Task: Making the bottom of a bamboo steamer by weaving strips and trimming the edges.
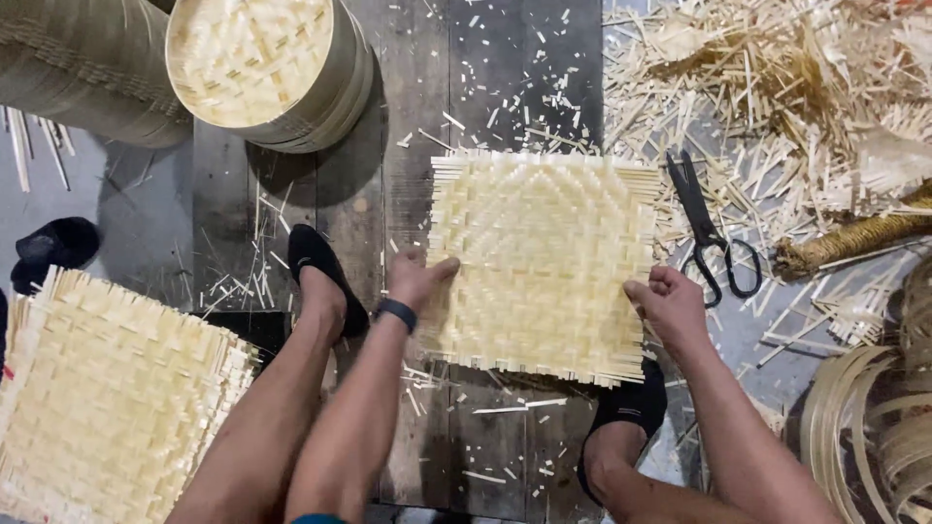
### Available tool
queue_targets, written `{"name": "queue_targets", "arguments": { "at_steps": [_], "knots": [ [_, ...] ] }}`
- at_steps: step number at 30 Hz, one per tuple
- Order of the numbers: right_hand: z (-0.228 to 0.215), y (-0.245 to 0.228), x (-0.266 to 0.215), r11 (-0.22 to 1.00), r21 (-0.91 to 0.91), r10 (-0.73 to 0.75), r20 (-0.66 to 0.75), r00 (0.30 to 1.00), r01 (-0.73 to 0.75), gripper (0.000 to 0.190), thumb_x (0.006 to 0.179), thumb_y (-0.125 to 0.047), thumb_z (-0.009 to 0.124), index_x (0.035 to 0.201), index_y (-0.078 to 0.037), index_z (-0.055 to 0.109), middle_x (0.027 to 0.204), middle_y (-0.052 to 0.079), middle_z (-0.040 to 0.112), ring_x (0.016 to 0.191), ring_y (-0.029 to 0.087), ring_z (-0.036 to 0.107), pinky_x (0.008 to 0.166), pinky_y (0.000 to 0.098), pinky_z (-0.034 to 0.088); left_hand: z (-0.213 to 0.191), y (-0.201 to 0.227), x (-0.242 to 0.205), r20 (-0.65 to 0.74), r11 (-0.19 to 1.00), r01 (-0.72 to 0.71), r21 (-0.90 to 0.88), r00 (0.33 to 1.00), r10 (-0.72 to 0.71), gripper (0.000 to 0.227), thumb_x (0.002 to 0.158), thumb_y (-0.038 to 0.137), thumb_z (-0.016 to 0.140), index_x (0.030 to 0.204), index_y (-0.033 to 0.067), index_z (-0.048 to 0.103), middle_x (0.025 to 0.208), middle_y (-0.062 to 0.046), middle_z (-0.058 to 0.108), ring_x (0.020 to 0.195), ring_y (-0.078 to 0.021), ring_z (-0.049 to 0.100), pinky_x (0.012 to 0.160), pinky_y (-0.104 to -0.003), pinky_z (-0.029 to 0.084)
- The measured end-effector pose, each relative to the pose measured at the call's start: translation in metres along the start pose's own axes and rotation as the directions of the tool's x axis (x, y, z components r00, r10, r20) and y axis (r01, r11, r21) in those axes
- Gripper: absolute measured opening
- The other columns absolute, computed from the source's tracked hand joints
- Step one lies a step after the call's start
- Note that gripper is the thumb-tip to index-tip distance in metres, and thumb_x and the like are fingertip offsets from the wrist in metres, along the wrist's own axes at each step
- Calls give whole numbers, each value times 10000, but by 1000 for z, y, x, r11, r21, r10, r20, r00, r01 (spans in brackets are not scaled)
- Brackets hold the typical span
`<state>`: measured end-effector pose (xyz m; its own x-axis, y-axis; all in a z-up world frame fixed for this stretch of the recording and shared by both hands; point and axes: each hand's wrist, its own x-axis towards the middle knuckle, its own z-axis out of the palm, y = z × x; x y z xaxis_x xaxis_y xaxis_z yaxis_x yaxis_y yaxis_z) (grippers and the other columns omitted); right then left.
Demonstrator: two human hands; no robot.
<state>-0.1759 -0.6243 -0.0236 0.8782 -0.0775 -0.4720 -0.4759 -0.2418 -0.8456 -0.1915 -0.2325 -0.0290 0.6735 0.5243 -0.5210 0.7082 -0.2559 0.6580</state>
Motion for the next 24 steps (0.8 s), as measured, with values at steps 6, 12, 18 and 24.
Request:
{"name": "queue_targets", "arguments": {
  "at_steps": [6,12,18,24],
  "knots": [
    [54,-87,-59,582,-667,-536,115,836,465,592,889,-288,734,1362,14,548,1248,222,568,1195,338,514,1031,497,398,-4,-27,20,112,998,-53,-17,992,54,518,660,286,978,764,-7,563,712,-51,607,616,-134,527,563,-357,483],
    [92,-81,-73,179,-715,-524,511,681,675,630,920,-443,593,1451,-111,520,1439,225,462,1369,434,374,1141,627,231,-4,3,-32,-76,989,-146,37,986,149,352,706,251,912,770,32,643,689,-63,654,612,-181,570,544,-378,498],
    [90,-52,-58,22,-790,-385,559,734,613,620,870,-449,593,1438,-219,496,1438,163,444,1464,419,305,1230,622,185,43,40,-185,-22,649,-759,50,648,761,114,844,103,638,941,56,603,891,-123,637,807,-271,636,691,-407,530],
    [98,-66,-63,85,-771,-460,531,712,631,651,896,-455,584,1484,-198,473,1493,177,418,1469,423,297,1221,614,187,11,67,-166,-20,805,-592,41,805,593,92,840,130,680,879,72,621,781,-110,645,713,-277,652,637,-414,528]
  ]
}}
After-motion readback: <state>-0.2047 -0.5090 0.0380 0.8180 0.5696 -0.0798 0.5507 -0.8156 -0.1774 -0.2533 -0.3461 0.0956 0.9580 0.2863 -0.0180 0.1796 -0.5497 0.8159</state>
